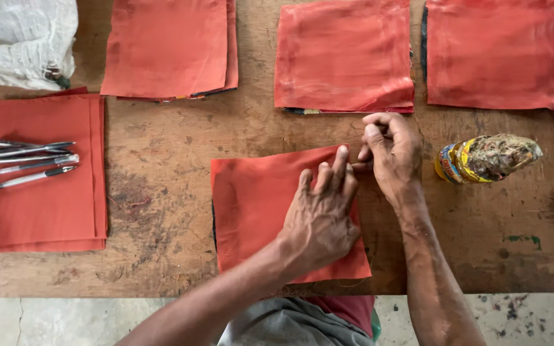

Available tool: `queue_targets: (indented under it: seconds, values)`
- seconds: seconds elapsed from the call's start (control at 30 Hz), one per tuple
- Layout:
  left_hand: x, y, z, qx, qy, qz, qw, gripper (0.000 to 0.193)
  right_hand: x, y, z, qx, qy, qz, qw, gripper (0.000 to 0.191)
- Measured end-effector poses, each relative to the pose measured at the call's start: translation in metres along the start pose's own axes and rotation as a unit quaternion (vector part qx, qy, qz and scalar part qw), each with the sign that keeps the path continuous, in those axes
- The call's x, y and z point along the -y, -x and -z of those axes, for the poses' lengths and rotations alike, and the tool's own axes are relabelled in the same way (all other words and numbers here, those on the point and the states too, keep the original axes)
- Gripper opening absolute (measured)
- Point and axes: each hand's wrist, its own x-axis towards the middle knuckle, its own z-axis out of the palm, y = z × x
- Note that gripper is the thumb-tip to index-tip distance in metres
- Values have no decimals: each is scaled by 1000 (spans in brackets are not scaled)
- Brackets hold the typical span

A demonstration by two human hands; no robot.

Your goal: The person folds red fabric squares on a wooden table, aligning the edges and smoothing the fabric flat with both hands. They occasionally rub a bottle over a folded piece, then set the finished square aside with other folded pieces.

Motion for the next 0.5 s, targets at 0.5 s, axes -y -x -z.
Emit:
queue_targets:
  seconds: [0.5]
  values:
    - [49, 36, 21, -273, 43, -38, 960, 46, 47, 14, 7, 107, 64, 35, 992, 22]
